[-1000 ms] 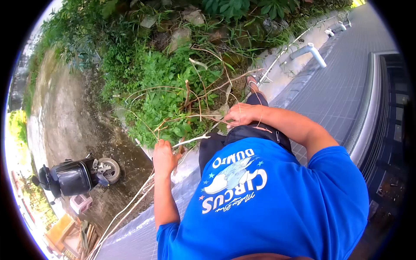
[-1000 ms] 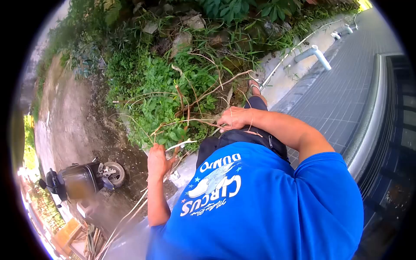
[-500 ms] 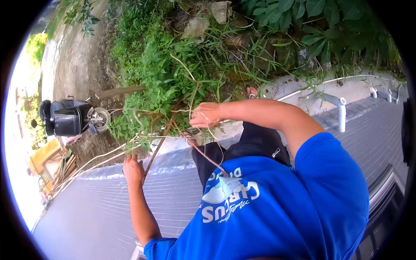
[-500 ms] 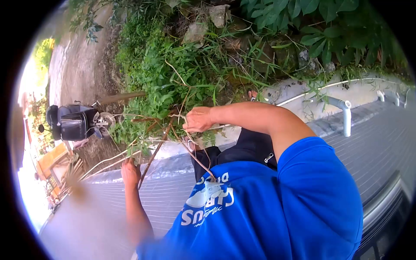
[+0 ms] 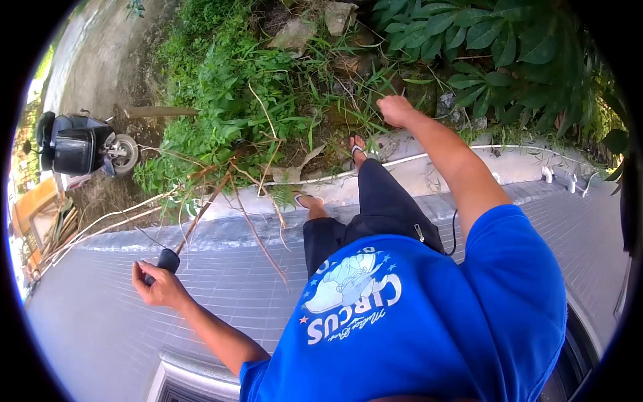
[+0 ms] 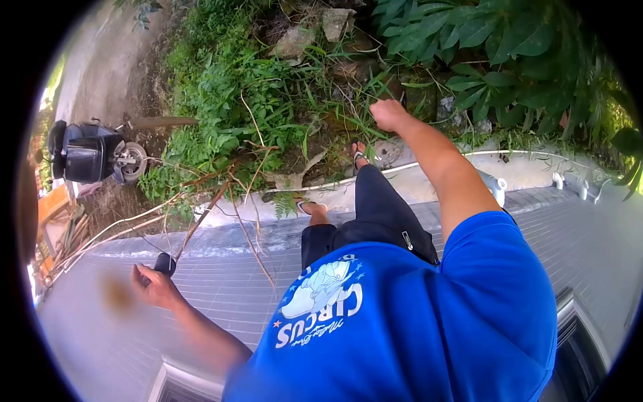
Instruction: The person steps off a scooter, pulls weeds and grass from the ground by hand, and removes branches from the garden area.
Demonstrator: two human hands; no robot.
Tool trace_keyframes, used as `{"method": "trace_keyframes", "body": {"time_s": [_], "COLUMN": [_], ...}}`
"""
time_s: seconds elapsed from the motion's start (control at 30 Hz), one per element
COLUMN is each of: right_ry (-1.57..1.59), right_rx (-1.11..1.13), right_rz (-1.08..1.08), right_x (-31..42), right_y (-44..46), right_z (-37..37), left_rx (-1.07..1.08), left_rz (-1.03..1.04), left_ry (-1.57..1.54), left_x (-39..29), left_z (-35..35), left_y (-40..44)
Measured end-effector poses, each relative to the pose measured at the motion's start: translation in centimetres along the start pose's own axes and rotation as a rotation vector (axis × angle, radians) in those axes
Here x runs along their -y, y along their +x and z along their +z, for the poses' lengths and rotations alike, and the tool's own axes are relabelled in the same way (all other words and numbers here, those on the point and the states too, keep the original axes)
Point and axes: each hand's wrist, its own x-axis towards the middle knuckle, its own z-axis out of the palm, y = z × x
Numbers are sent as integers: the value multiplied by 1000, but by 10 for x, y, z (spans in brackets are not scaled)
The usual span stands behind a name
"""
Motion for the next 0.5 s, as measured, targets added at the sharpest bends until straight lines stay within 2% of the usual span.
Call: {"method": "trace_keyframes", "body": {"time_s": [0.03, 0.1, 0.23, 0.27, 0.33, 0.37, 0.43, 0.5], "right_ry": [-78, -202, -343, -426, -474, -481, -557, -712], "right_rx": [-1, -25, -116, -142, -340, -334, -393, -510], "right_rz": [23, -7, -182, -241, -391, -417, -485, -555], "right_x": [-29, -74, -124, -128, -131, -123, -102, -95], "right_y": [1, 13, 84, 106, 152, 170, 206, 235], "right_z": [-20, -38, -34, -25, -5, -4, -2, 14], "left_rx": [-109, -49, 255, 392, 617, 709, 956, 1096], "left_rz": [-18, -192, -460, -509, -552, -547, -639, -572], "left_ry": [10, 117, 297, 321, 349, 360, 292, 182], "left_x": [5, 28, 37, 22, 5, 3, -57, -112], "left_z": [10, 14, 14, 15, 28, 31, 42, 57], "left_y": [-23, -78, -203, -230, -306, -347, -394, -428]}}
